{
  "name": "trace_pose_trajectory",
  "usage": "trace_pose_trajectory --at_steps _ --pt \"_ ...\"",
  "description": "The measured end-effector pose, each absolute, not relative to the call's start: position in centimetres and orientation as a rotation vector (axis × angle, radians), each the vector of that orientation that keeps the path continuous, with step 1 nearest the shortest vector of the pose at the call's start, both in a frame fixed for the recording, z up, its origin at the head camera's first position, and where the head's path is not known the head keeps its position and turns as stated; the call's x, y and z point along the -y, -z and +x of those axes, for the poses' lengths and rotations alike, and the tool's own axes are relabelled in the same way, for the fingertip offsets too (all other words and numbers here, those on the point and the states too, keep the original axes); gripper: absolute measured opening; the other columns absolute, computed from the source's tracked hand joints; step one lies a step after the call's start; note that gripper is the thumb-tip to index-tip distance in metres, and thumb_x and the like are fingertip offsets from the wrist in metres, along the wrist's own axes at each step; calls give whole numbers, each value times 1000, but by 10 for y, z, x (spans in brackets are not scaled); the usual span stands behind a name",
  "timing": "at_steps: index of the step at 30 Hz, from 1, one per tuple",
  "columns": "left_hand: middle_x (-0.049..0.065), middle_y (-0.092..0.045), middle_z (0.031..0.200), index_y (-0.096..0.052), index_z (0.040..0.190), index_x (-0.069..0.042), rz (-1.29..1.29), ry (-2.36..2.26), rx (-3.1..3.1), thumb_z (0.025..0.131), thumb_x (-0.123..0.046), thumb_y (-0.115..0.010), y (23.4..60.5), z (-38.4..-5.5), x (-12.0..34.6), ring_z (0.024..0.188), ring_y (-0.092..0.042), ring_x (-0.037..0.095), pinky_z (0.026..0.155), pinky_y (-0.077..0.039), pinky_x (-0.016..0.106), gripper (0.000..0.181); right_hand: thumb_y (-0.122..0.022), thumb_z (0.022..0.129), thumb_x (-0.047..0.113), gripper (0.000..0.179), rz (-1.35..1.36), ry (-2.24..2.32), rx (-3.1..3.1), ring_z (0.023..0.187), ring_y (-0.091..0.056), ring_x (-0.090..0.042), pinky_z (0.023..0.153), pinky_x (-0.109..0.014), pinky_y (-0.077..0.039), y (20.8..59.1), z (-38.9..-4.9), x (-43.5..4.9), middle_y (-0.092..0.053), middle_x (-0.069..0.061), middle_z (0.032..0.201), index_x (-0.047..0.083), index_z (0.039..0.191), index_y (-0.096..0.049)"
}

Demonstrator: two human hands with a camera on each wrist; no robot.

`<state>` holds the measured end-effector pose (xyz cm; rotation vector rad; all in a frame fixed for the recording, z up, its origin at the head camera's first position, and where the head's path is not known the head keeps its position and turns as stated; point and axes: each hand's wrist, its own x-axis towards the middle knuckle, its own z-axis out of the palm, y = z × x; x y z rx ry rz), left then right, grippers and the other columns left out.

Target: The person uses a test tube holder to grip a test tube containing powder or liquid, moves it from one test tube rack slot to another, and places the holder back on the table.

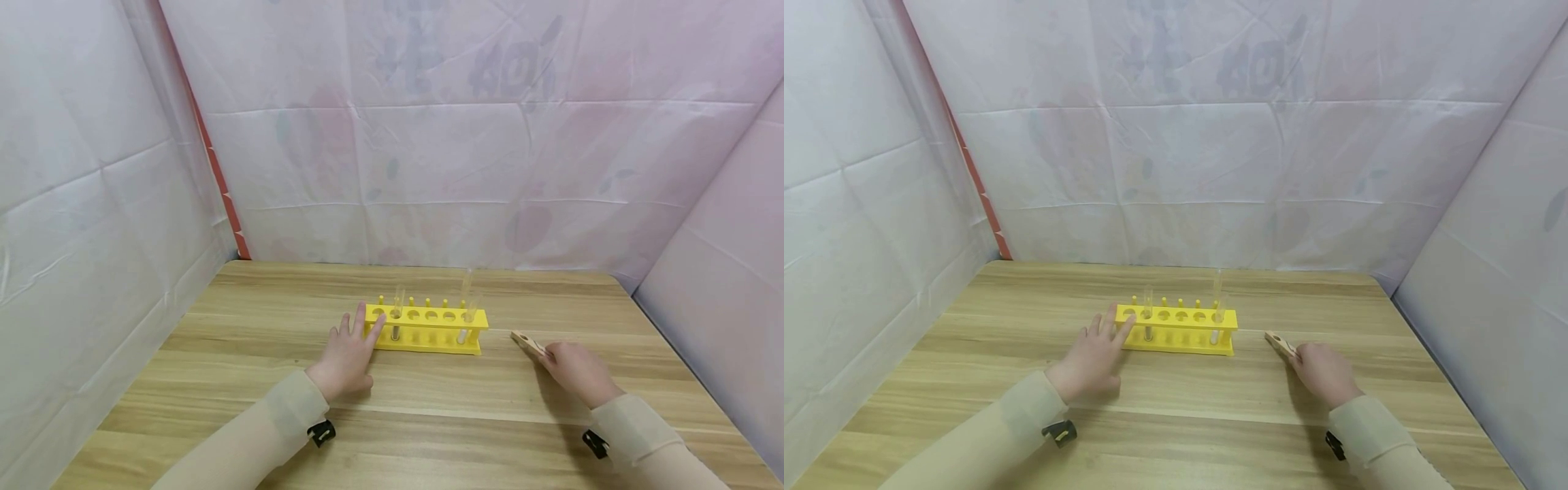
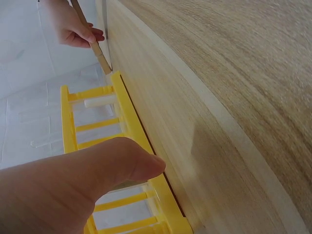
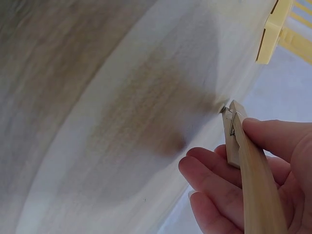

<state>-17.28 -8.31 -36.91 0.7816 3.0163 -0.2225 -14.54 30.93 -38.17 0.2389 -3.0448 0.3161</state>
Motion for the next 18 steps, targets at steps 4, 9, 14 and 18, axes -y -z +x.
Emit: trace_pose_trajectory --at_steps 4,9,14,18 --pt "29 -5 150 -10 151 -14 782 226 -3014 70 -52 -73 370 -173 83 123 -36 50 92 -42 53 110 -60 86 10 31 227 -315 3051 50 -35 -14 44 -29 -29 382 -145 -310 -37 2 55 14 60 -43" --pt "29 -6 150 -10 151 -14 788 229 -3018 70 -53 -73 370 -173 83 123 -36 50 91 -43 53 109 -60 86 9 30 227 -304 3066 50 -36 -14 44 -30 -29 382 -145 -310 -38 2 55 13 61 -44" --pt "29 -7 150 -10 151 -14 787 233 -3023 70 -52 -73 369 -173 83 123 -37 50 91 -43 53 109 -60 86 9 29 212 -289 3086 50 -37 -15 44 -30 -30 381 -144 -309 -38 2 55 13 61 -44" --pt "29 -7 150 -10 151 -14 784 227 -3022 70 -51 -73 369 -173 83 123 -37 49 90 -44 53 109 -60 86 10 31 184 -295 3100 50 -36 -15 44 -29 -29 382 -144 -309 -37 2 55 13 61 -43"
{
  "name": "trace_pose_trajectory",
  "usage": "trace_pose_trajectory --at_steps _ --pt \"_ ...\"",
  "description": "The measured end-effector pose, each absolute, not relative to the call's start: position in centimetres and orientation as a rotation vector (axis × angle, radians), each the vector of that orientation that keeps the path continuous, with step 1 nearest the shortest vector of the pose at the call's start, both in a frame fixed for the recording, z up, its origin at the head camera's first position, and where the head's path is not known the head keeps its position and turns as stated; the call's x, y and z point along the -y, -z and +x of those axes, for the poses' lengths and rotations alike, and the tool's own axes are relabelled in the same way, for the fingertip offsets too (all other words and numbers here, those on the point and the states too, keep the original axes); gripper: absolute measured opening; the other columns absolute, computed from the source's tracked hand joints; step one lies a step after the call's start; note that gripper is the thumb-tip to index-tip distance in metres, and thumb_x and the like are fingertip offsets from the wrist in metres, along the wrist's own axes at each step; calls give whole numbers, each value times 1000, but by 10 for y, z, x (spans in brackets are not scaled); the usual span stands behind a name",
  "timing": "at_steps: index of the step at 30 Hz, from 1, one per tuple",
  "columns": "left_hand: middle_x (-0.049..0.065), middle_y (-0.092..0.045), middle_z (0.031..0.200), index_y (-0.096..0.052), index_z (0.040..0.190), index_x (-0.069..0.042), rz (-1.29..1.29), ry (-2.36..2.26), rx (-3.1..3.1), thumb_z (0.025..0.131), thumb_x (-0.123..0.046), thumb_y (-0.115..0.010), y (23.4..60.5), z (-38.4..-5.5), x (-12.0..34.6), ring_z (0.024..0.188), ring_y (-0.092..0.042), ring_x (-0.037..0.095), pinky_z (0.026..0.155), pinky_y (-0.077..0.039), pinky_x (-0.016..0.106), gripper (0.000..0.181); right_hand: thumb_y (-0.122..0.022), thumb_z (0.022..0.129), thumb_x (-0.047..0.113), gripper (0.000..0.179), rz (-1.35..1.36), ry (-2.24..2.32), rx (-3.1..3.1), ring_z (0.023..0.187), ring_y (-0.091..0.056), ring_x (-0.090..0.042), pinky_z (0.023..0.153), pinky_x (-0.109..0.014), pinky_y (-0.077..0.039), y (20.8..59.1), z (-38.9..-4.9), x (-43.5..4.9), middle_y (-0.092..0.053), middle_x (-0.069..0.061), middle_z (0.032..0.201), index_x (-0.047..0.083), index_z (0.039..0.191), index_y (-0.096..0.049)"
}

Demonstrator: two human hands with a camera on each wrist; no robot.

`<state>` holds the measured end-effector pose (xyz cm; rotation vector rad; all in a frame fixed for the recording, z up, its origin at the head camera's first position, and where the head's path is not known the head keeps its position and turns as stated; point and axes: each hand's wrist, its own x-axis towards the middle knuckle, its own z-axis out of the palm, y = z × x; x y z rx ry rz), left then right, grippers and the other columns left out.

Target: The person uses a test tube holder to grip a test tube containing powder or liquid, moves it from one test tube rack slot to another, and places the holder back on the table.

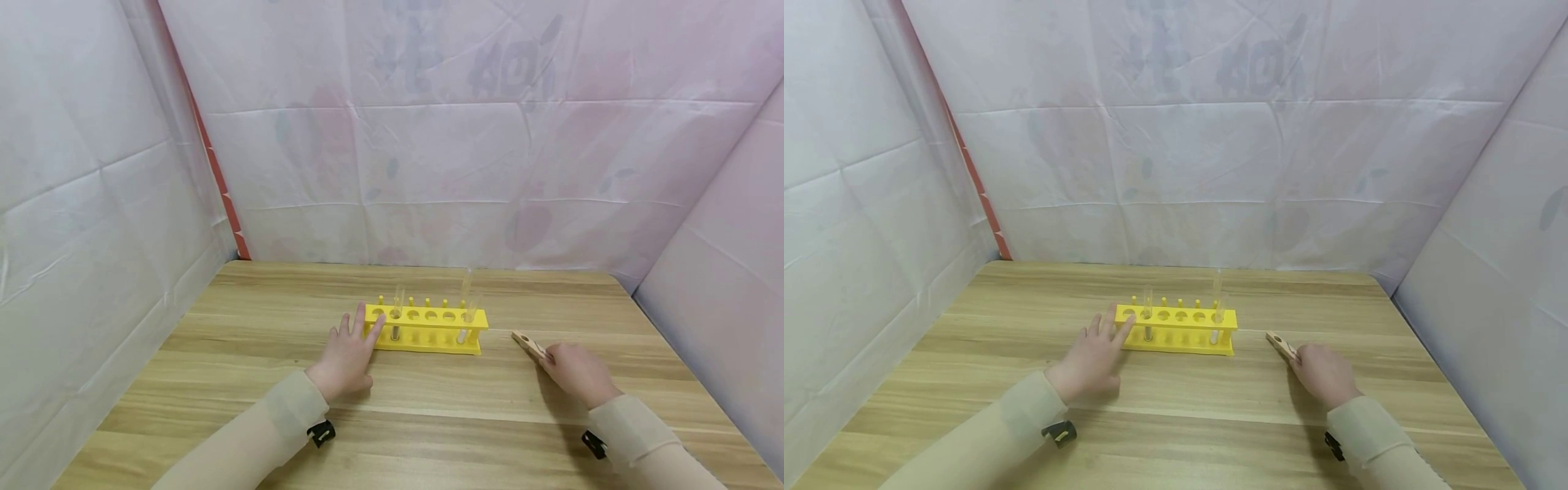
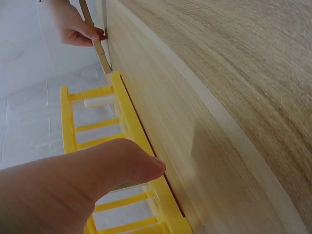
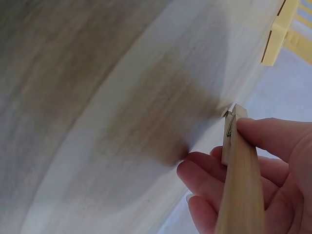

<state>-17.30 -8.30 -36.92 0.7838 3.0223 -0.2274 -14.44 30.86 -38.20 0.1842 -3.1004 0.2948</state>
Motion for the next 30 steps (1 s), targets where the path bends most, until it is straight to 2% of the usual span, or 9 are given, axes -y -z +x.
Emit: trace_pose_trajectory --at_steps 11,23,30 --pt "29 -7 150 -10 151 -14 784 230 -3028 70 -51 -73 371 -173 85 123 -37 49 90 -44 52 109 -61 86 15 29 95 -276 3191 50 -39 -16 44 -30 -32 381 -146 -300 -42 0 56 13 60 -48" --pt "29 -8 150 -11 151 -15 771 226 -3035 71 -50 -73 370 -174 84 123 -37 49 91 -43 52 107 -62 83 14 25 184 -77 3175 51 -42 -18 42 -35 -37 381 -153 -294 -45 -2 58 11 62 -50" --pt "28 -9 150 -12 151 -15 777 262 -3020 71 -52 -73 374 -166 86 123 -37 49 90 -44 52 107 -61 85 13 22 130 -83 3254 50 -44 -18 41 -35 -38 387 -149 -289 -45 -4 59 8 65 -51"
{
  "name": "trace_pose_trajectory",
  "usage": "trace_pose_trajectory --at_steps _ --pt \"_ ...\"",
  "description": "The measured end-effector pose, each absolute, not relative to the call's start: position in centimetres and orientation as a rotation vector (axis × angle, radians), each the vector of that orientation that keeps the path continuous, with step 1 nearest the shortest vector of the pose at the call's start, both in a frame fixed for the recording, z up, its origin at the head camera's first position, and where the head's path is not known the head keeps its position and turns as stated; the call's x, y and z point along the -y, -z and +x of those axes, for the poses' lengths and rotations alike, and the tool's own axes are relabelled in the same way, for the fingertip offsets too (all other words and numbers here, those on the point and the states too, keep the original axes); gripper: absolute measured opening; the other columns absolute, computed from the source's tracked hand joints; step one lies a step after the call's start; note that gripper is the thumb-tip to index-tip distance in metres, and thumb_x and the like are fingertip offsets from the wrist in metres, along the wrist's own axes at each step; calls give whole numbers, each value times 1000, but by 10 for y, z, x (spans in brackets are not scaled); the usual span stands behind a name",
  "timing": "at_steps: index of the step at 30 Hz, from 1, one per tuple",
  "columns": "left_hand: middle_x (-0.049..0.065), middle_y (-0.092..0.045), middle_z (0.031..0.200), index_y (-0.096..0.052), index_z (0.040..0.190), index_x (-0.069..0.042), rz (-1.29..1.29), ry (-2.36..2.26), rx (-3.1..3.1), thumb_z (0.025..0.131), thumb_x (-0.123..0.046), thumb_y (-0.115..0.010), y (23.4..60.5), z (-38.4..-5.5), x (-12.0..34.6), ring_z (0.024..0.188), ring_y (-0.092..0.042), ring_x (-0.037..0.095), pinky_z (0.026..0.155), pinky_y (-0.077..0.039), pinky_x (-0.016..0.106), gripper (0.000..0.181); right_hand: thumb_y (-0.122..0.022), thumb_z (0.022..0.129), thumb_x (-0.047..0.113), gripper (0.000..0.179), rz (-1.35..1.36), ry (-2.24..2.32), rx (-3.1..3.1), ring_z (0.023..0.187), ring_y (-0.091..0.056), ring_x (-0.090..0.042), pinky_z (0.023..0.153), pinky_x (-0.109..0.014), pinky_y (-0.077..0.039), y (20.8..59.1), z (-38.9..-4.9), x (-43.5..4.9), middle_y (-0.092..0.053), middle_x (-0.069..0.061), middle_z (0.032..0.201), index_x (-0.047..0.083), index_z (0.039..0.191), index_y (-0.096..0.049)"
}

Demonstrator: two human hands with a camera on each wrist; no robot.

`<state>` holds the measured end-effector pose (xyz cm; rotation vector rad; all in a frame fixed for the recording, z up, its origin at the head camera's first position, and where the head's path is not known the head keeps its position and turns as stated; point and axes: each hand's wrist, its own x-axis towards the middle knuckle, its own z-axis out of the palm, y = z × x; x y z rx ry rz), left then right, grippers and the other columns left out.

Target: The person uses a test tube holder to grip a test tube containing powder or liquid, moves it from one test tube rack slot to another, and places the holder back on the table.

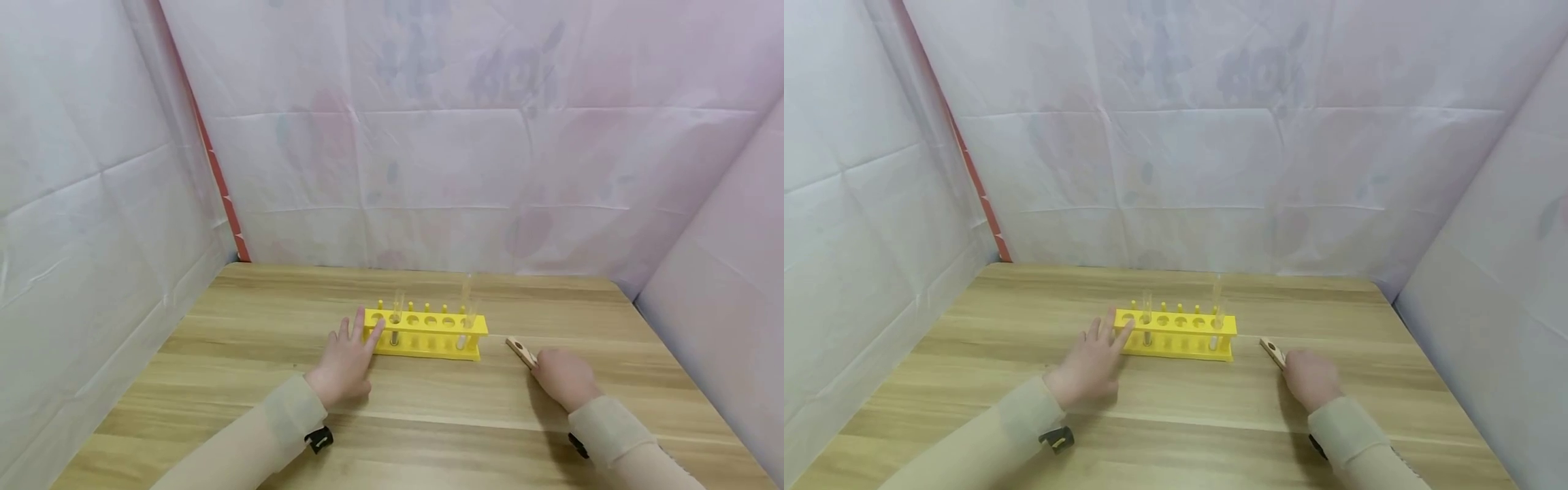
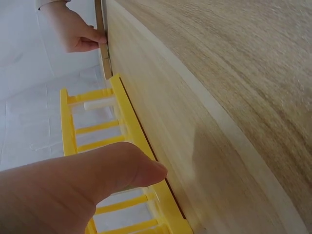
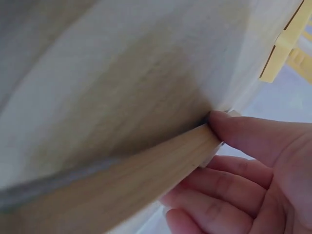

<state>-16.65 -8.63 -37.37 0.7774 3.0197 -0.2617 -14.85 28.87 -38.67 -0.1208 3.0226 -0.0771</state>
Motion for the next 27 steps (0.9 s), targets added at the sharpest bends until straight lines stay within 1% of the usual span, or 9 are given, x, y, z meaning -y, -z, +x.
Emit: trace_pose_trajectory --at_steps 4,12,17,19,23,24,25,26,27 --pt "29 -9 150 -13 151 -14 785 252 -3021 70 -51 -73 374 -161 90 122 -38 50 90 -44 53 107 -59 84 11 22 -121 95 -3012 51 -44 -19 41 -35 -39 384 -144 -283 -45 -5 59 8 64 -51" --pt "30 -2 150 -8 151 -12 807 78 -2989 74 -38 -72 365 -162 96 125 -31 53 93 -39 58 104 -60 83 12 24 -100 111 -3010 51 -45 -20 41 -36 -39 373 -144 -278 -46 -5 59 8 62 -50" --pt "30 0 150 -5 151 -12 815 42 -2956 76 -38 -70 363 -166 97 127 -29 52 94 -37 59 103 -61 85 16 26 -96 115 -3002 51 -44 -19 41 -35 -38 370 -146 -278 -45 -4 59 9 63 -49" --pt "29 4 150 -4 151 -13 813 -32 -2929 77 -36 -70 362 -168 99 128 -28 51 96 -35 60 102 -62 85 18 28 -89 139 -3004 52 -43 -19 42 -35 -37 371 -147 -280 -45 -4 59 10 63 -48" --pt "23 11 152 4 151 -18 788 -179 -2852 81 -33 -66 362 -174 103 133 -21 47 100 -28 60 100 -65 84 23 30 -126 173 -3034 52 -41 -18 43 -34 -35 376 -151 -287 -45 -2 59 12 63 -48" --pt "21 12 152 5 150 -18 785 -210 -2837 82 -33 -65 362 -175 105 134 -18 45 101 -26 60 99 -66 83 25 30 -150 183 -3043 52 -41 -18 43 -34 -35 376 -152 -289 -45 -1 59 12 64 -47" --pt "20 12 153 6 150 -19 780 -228 -2836 83 -36 -65 362 -176 106 135 -16 44 102 -25 60 99 -67 83 26 28 -198 166 -3064 54 -47 -20 44 -36 -39 377 -153 -290 -50 -5 62 9 67 -52" --pt "19 11 153 6 150 -18 782 -215 -2853 83 -41 -64 362 -178 109 136 -14 43 103 -23 59 100 -68 82 28 27 -251 133 -3089 61 -52 -24 49 -39 -44 376 -153 -290 -55 -9 69 6 74 -56" --pt "19 11 153 6 150 -16 783 -187 -2883 83 -47 -64 361 -180 111 136 -12 44 103 -21 60 101 -69 82 30 30 -291 123 -3104 71 -57 -30 57 -44 -47 373 -153 -288 -60 -15 80 2 83 -59"
